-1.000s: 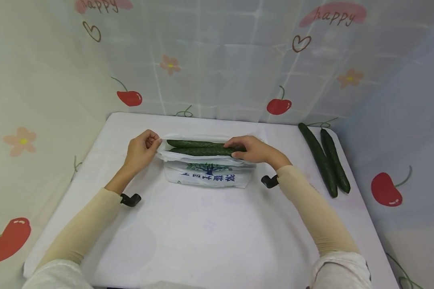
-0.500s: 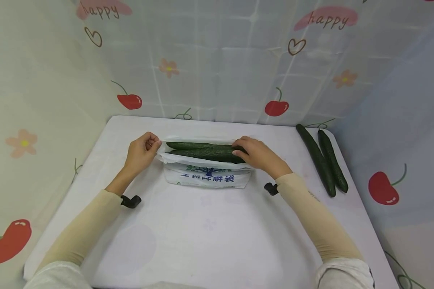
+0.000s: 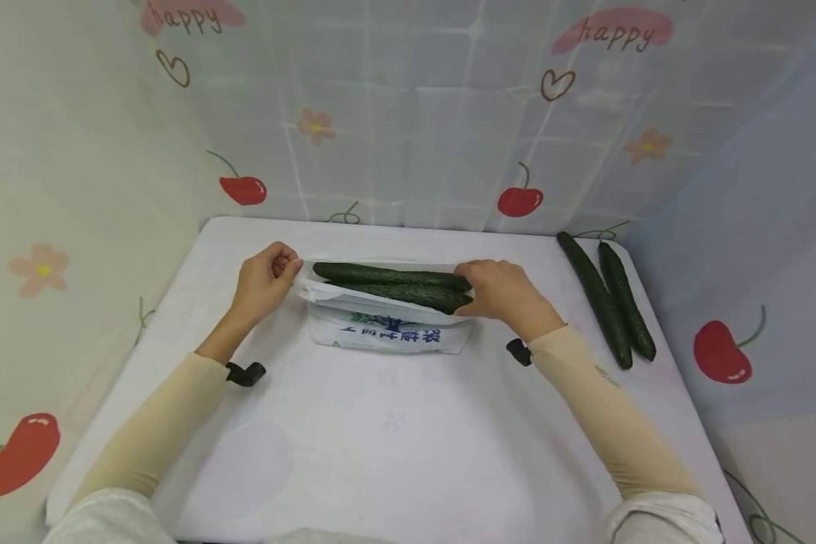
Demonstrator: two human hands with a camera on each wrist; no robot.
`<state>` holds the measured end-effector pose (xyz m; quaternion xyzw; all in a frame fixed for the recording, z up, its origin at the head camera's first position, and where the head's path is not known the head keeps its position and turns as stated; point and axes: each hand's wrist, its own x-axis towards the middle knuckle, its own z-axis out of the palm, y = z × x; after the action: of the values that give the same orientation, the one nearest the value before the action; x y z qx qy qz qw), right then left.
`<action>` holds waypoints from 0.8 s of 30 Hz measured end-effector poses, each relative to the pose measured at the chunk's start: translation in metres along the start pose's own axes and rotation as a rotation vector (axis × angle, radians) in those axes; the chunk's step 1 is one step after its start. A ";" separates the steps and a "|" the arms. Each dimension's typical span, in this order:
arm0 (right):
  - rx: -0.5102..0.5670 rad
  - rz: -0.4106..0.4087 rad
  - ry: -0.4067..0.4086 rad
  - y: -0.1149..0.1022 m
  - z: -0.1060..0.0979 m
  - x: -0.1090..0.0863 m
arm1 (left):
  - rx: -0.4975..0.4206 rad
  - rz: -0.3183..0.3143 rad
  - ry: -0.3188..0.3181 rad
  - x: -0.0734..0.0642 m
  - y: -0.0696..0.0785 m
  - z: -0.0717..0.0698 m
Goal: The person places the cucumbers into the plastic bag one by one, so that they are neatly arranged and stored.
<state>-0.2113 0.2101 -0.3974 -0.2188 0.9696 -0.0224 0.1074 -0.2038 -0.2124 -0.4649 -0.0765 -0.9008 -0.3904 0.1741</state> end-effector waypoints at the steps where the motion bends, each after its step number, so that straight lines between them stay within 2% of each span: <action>1: -0.022 0.002 0.001 -0.002 -0.003 -0.001 | -0.003 0.003 -0.001 0.000 0.000 0.000; 7: -0.035 0.039 0.002 -0.010 -0.015 -0.001 | -0.006 0.001 -0.002 -0.001 -0.001 0.000; 13: 0.005 0.031 0.011 -0.008 -0.009 -0.005 | -0.003 -0.016 0.000 -0.001 0.001 -0.001; 18: 0.069 0.007 0.137 0.002 -0.001 -0.014 | 0.002 -0.036 -0.002 -0.002 0.000 0.000; 24: 0.147 -0.009 0.382 0.020 0.009 -0.034 | -0.010 -0.035 0.000 -0.003 -0.001 0.002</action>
<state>-0.1881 0.2429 -0.4013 -0.2067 0.9670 -0.1346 -0.0629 -0.2016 -0.2112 -0.4678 -0.0618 -0.9000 -0.3979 0.1669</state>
